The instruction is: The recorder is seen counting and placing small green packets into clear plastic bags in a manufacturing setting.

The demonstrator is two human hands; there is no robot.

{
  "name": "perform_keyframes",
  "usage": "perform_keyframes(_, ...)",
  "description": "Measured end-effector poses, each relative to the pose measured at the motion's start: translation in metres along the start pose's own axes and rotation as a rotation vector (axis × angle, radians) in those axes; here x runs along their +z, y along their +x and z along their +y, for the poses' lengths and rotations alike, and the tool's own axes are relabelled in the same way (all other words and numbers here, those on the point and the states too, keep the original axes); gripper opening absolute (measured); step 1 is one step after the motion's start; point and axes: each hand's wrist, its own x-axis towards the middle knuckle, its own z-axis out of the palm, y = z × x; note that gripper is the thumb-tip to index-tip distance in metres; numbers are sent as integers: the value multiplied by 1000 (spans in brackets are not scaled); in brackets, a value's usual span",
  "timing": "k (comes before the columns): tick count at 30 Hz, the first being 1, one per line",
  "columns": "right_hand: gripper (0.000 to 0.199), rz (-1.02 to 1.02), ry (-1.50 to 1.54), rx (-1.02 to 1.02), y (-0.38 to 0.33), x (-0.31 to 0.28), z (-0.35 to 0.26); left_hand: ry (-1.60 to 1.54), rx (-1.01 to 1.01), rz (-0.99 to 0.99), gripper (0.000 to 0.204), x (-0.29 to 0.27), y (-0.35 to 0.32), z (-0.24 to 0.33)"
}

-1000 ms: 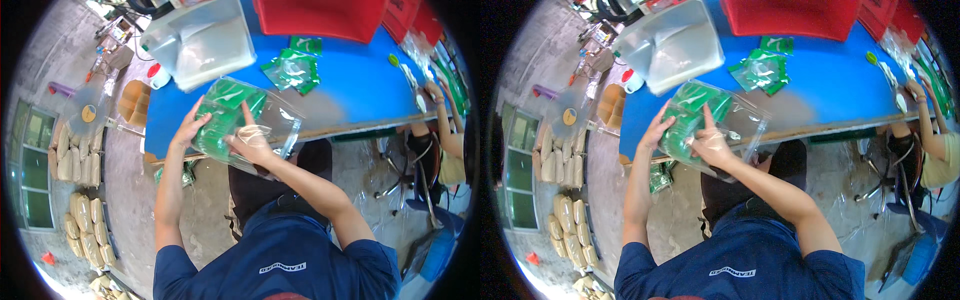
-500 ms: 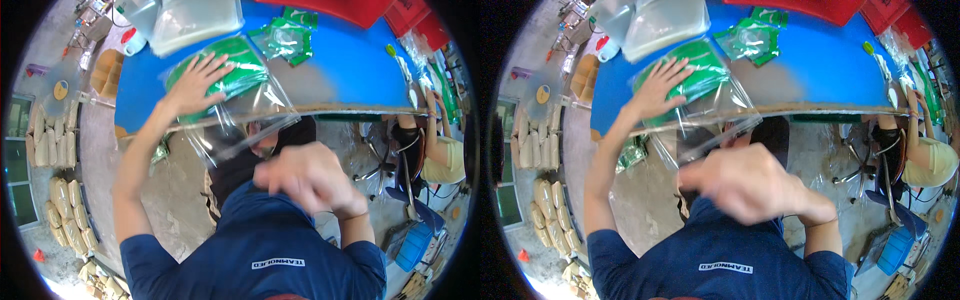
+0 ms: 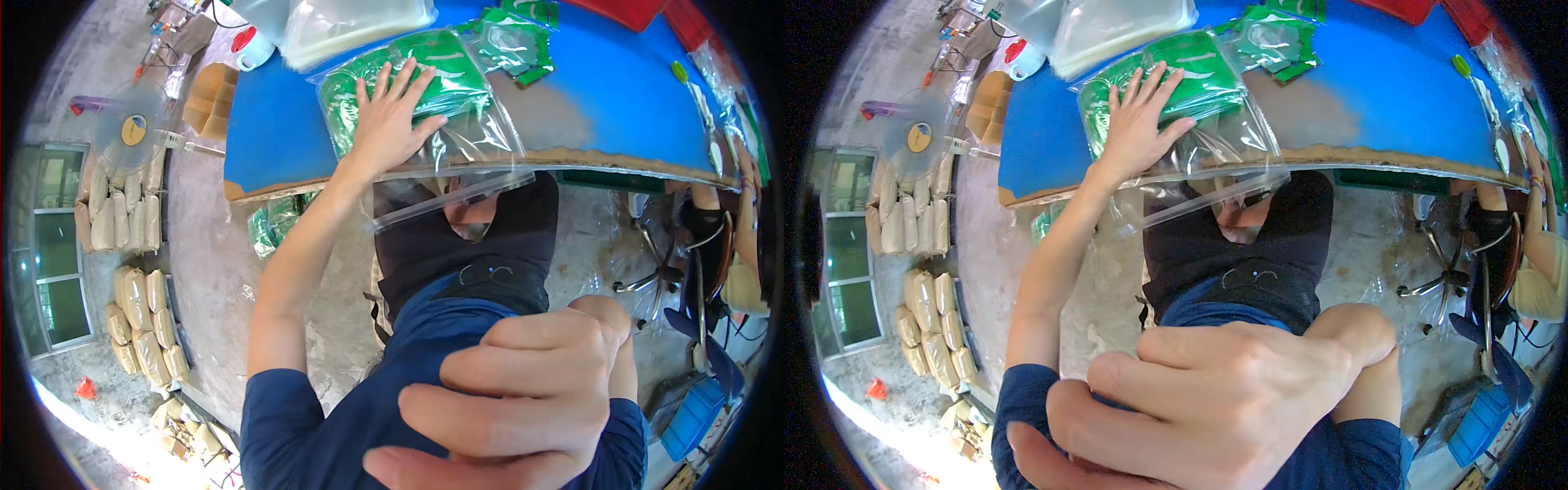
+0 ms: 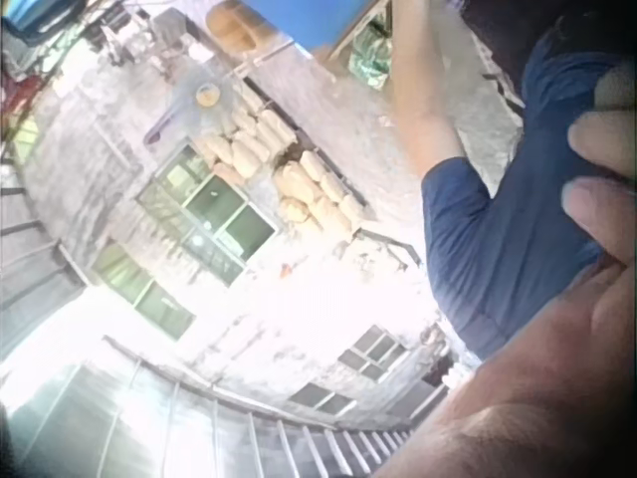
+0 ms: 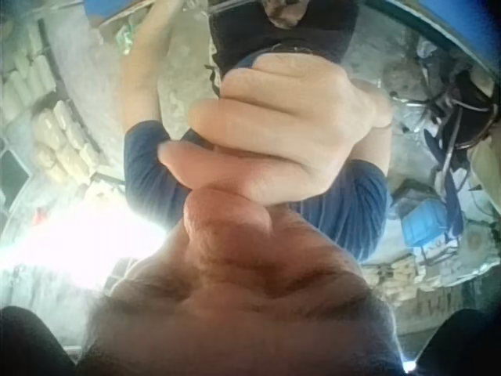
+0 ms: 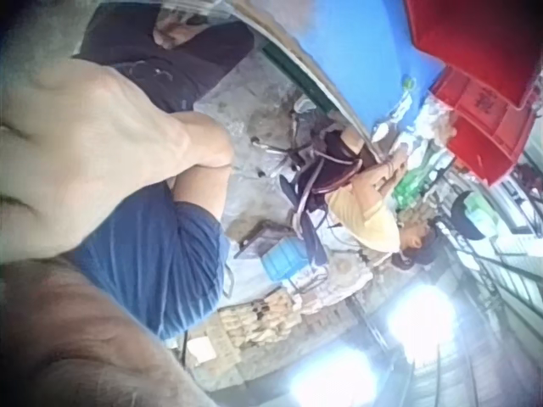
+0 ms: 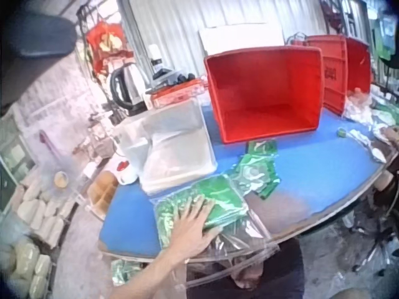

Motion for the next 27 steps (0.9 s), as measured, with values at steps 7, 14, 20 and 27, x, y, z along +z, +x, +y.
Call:
perform_keyframes(7,24,-111,35,-68,-4,-7,-2,35,34,-2,77,6,5,-2)
perform_keyframes(14,25,-1,-189,-169,-13,1,7,0,46,-13,83,-8,0,-6)
perform_keyframes(20,24,-134,54,-28,-18,8,13,-137,89,206,73,-57,-25,-1)
perform_keyframes(27,17,237,145,8,-32,10,17,-734,-708,659,63,-31,-154,11)
